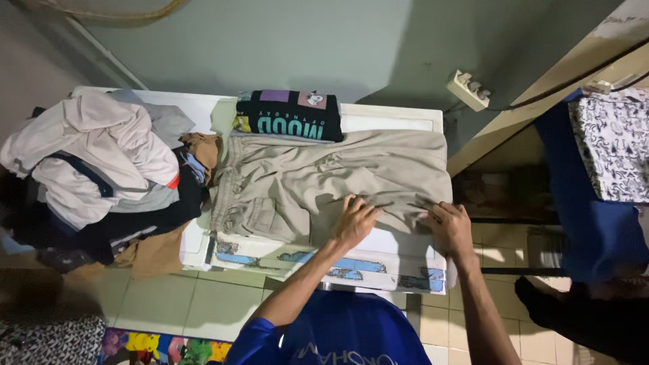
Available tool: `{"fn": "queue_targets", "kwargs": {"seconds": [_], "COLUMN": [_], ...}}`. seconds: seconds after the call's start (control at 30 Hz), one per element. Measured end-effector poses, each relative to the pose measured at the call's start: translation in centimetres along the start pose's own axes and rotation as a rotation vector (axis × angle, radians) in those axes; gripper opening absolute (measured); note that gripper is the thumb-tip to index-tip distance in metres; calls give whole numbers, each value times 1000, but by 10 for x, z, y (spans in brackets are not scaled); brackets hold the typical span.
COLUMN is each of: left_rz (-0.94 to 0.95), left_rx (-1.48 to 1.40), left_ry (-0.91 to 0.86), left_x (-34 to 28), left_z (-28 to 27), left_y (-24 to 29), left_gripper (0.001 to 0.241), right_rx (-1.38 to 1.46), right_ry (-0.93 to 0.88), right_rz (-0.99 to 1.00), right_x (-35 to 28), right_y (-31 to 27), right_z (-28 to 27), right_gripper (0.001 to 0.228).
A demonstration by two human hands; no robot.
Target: The person folds a black t-shirt on a white surface, smoothing and aligning edges before rolling it into a compact bundle. Then the person picks up a pair of beige trousers from a nearby pile, lays them flat, and begins folding them.
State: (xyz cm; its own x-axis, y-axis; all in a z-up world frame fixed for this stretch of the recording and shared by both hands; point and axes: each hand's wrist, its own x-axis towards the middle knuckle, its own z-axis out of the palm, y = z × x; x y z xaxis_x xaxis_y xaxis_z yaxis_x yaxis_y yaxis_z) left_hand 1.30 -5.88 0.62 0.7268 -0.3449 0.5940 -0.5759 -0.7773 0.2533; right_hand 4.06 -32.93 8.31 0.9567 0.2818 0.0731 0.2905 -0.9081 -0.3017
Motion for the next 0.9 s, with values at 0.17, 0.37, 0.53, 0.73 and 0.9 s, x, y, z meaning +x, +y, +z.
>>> {"fn": "queue_targets", "kwargs": {"seconds": [0.17,0.37,0.53,0.73,0.9], "left_rz": [-52,27,60,170,187], "left_rx": [-115,-181,-194,-212,-237], "left_ry": [54,-100,-204,-255,-249], "left_x": [0,-11,-25,-43,-39], "left_z": [3,-3,1,14,10], "left_y": [-13,-7,-2,1,14], "left_gripper": [18,28,35,32,32], "right_rx": [102,275,337,332,100], "right_ry": [1,-27,4,165,387], "right_rz": [-157,-113,161,115,46], "right_x": [3,15,15,42,54], "right_y": [19,50,41,33,22], "right_z": [-2,15,14,-9,-2], "right_gripper": [58,46,45,18,10]}}
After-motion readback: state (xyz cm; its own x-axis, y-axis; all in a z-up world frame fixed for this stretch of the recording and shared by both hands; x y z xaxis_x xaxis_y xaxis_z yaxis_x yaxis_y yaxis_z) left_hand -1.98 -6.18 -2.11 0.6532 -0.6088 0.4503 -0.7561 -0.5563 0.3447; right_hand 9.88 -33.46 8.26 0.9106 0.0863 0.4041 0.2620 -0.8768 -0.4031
